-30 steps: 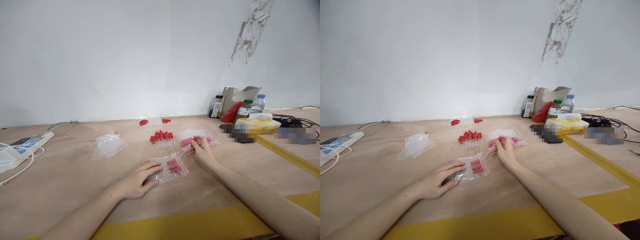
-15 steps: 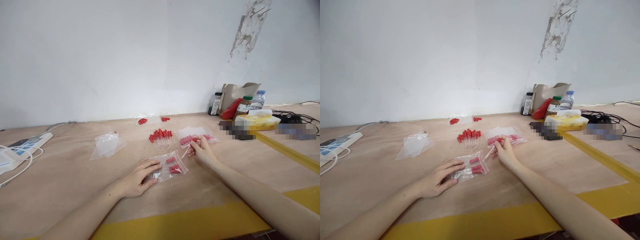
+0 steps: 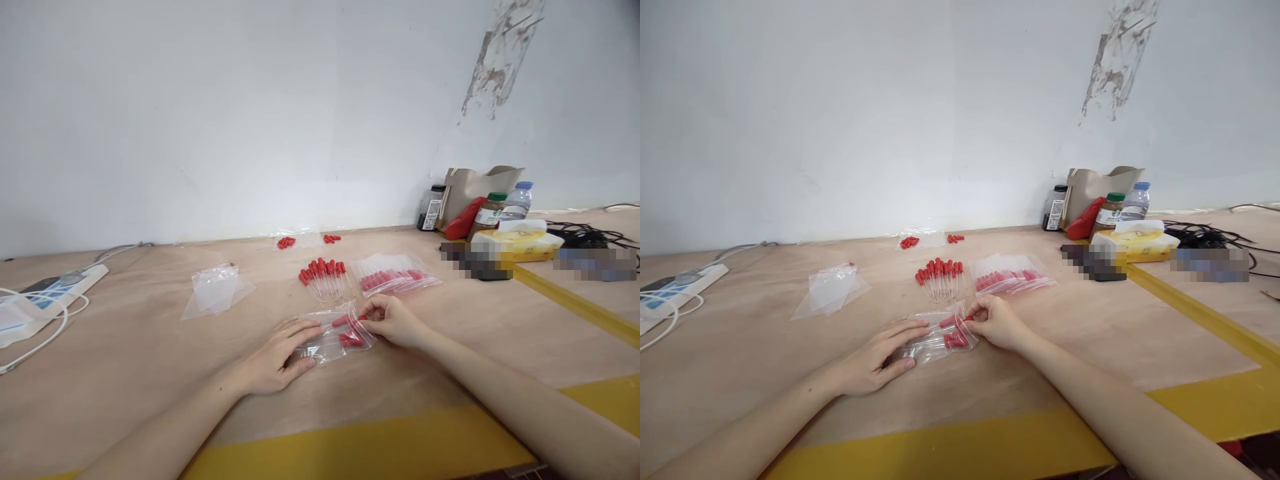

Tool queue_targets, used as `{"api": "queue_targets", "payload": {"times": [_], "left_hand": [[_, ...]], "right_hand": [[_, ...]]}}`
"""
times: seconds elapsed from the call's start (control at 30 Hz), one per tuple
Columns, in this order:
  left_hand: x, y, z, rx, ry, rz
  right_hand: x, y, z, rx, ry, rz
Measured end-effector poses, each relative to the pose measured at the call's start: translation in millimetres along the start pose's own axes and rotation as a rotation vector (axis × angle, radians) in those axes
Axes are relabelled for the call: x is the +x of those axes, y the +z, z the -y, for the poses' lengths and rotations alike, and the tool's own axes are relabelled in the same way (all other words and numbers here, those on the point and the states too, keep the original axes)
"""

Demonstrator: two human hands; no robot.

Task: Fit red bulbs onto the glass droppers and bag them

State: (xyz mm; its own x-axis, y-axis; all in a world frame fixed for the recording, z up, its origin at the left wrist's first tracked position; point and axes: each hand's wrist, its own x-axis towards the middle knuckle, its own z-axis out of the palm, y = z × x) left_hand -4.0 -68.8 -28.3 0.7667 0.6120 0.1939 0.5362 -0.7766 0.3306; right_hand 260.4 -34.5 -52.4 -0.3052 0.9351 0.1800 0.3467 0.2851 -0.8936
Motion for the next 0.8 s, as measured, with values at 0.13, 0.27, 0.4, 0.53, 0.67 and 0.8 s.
{"api": "queue_targets", "payload": {"times": [0.13,0.27,0.4,0.53,0.67,0.8], "left_hand": [[0.1,0.1,-0.3,-0.005,-0.008,-0.007],[0.1,-0.5,-0.9,-0.016,-0.005,-0.015],[0.0,-0.5,-0.8,-0.014,-0.010,-0.010],[0.4,0.7,0.5,-0.011,0.001,-0.015],[0.3,1.1,0.9,-0.008,-0.002,-0.016],[-0.7,0.0,0.7,0.023,-0.001,0.000]], "right_hand": [[2.4,2.0,5.1,-0.172,-0.066,-0.010],[3.1,3.8,9.6,-0.201,-0.114,0.078],[4.5,2.6,7.9,-0.101,-0.046,0.100],[7.3,2.2,5.5,-0.080,0.001,0.108],[6.0,3.8,7.7,-0.119,-0.042,0.180],[9.3,-0.4,5.9,-0.108,0.022,0.138]]}}
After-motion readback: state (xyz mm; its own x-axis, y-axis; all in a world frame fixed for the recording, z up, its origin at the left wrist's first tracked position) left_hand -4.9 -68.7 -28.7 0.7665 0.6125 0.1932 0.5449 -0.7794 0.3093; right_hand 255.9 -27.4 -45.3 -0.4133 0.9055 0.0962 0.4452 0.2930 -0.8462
